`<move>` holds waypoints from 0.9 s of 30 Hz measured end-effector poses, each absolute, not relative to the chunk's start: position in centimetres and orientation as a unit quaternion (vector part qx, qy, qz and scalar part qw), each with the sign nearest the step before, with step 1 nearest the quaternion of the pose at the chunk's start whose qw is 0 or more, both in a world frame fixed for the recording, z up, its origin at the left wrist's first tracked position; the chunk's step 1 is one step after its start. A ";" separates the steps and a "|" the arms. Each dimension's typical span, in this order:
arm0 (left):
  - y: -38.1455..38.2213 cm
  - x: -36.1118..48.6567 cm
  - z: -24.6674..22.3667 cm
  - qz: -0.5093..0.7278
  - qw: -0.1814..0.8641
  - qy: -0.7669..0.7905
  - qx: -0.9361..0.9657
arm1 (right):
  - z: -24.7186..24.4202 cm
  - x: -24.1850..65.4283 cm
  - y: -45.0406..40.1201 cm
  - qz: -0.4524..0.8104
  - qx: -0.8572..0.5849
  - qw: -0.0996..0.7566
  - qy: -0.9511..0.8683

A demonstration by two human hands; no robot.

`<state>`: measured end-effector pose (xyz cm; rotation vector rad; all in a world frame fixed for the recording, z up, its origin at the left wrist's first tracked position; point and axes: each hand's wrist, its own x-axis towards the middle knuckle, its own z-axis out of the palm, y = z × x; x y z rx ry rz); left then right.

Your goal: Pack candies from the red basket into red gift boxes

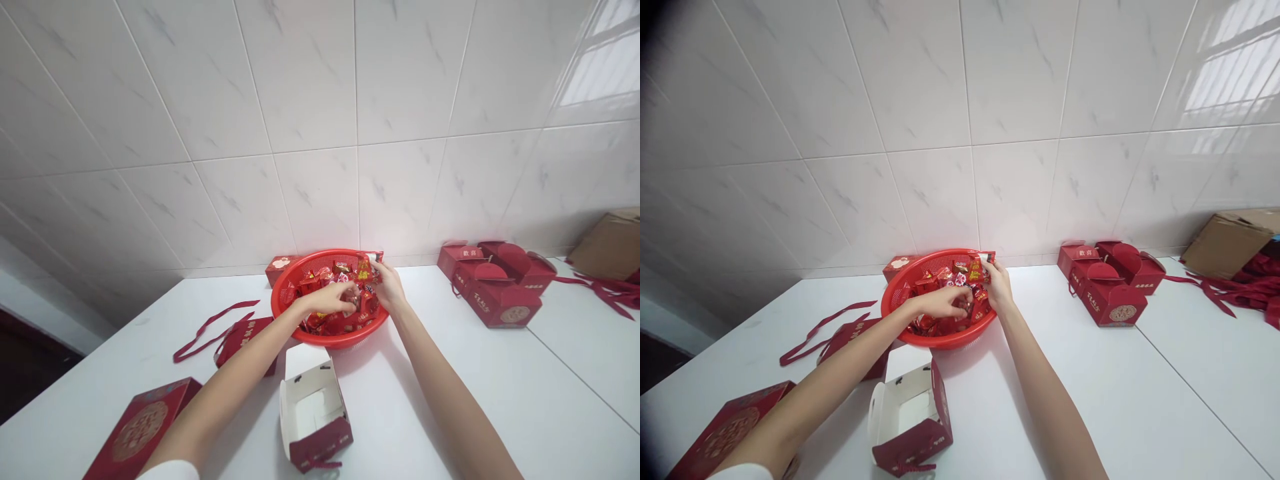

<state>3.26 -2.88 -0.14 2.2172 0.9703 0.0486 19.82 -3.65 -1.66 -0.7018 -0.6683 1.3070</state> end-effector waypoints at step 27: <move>-17.0 -7.6 6.7 -0.026 0.316 0.502 0.804 | 5.3 18.3 -13.8 0.541 -0.263 0.571 -0.558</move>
